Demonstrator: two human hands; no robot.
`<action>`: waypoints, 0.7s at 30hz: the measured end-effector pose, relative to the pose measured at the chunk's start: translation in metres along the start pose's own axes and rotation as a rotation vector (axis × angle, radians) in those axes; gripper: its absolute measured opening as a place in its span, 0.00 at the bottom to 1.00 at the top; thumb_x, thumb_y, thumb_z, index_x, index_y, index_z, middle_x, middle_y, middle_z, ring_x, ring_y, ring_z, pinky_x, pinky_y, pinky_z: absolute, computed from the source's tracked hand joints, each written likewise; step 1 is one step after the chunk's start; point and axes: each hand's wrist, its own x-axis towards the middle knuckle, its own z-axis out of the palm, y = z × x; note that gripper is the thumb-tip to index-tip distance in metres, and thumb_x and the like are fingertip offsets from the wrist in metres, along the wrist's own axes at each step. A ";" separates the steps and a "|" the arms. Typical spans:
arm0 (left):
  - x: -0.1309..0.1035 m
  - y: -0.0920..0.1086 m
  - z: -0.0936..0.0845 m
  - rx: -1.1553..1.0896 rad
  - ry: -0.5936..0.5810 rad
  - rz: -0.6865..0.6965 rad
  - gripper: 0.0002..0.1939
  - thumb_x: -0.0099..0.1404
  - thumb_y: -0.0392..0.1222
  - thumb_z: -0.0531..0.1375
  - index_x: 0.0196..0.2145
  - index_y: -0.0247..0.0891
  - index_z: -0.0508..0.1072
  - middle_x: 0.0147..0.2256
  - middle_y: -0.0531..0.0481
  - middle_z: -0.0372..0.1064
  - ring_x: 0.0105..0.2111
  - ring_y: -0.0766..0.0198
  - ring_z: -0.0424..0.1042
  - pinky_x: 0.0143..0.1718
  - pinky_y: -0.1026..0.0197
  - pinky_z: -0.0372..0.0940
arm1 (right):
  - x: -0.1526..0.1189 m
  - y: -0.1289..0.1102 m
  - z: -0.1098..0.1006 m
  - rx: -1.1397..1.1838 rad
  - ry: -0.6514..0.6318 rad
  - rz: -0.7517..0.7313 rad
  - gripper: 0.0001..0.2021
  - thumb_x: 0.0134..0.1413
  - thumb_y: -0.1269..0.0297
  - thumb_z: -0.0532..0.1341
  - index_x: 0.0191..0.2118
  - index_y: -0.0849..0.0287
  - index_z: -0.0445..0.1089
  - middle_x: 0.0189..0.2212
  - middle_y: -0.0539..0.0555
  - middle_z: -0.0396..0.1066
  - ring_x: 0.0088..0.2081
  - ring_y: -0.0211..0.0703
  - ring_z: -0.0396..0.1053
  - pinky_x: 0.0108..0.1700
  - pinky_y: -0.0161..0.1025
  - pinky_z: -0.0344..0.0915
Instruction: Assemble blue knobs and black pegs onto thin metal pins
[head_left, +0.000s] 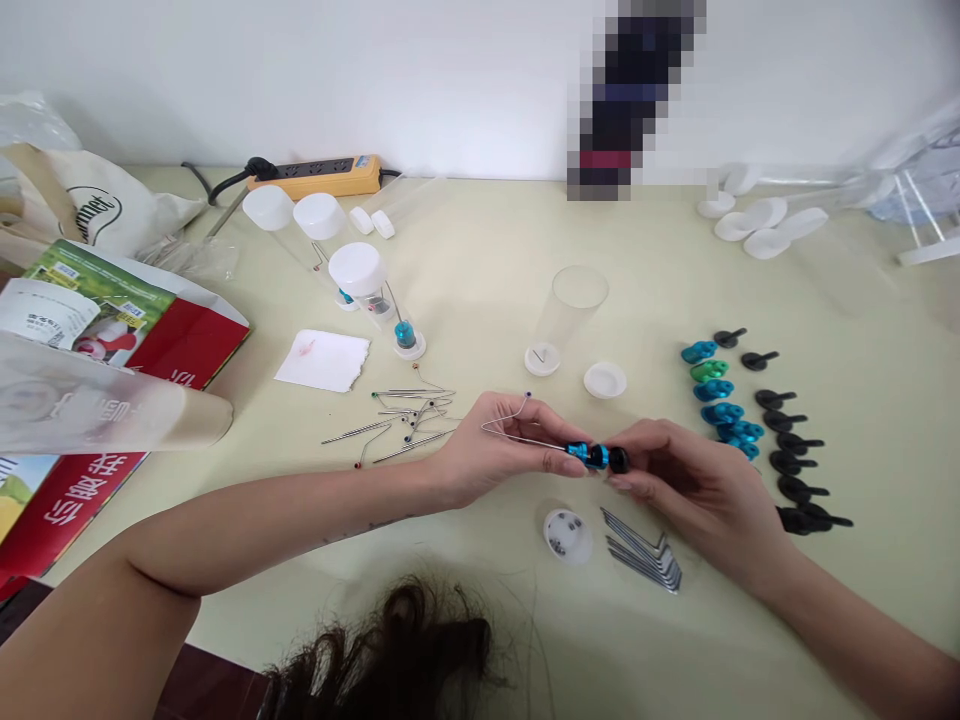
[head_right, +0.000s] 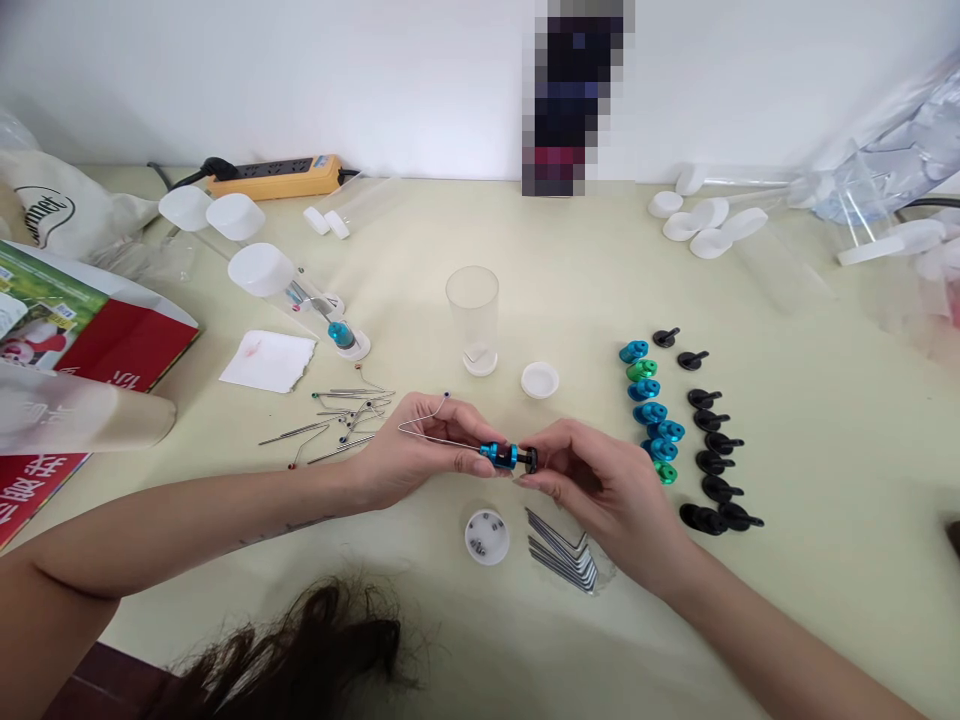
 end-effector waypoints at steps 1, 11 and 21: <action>0.000 0.000 0.000 0.002 0.000 -0.003 0.15 0.44 0.38 0.72 0.31 0.33 0.77 0.32 0.47 0.76 0.35 0.61 0.75 0.44 0.55 0.69 | 0.000 0.000 0.000 -0.008 -0.011 -0.004 0.10 0.58 0.55 0.59 0.34 0.55 0.68 0.23 0.50 0.66 0.22 0.37 0.59 0.21 0.35 0.55; 0.000 0.000 -0.001 -0.002 -0.014 0.015 0.14 0.45 0.37 0.72 0.31 0.33 0.78 0.32 0.48 0.76 0.34 0.64 0.75 0.43 0.58 0.70 | 0.000 0.001 0.001 0.029 0.003 -0.016 0.09 0.57 0.56 0.61 0.36 0.56 0.68 0.22 0.49 0.64 0.22 0.37 0.59 0.22 0.35 0.57; 0.000 -0.002 0.000 -0.010 -0.005 -0.003 0.15 0.44 0.37 0.72 0.32 0.33 0.78 0.32 0.47 0.76 0.35 0.62 0.75 0.44 0.56 0.68 | 0.000 0.001 -0.002 0.003 -0.058 0.000 0.09 0.60 0.56 0.58 0.34 0.56 0.68 0.21 0.49 0.62 0.22 0.36 0.55 0.22 0.35 0.52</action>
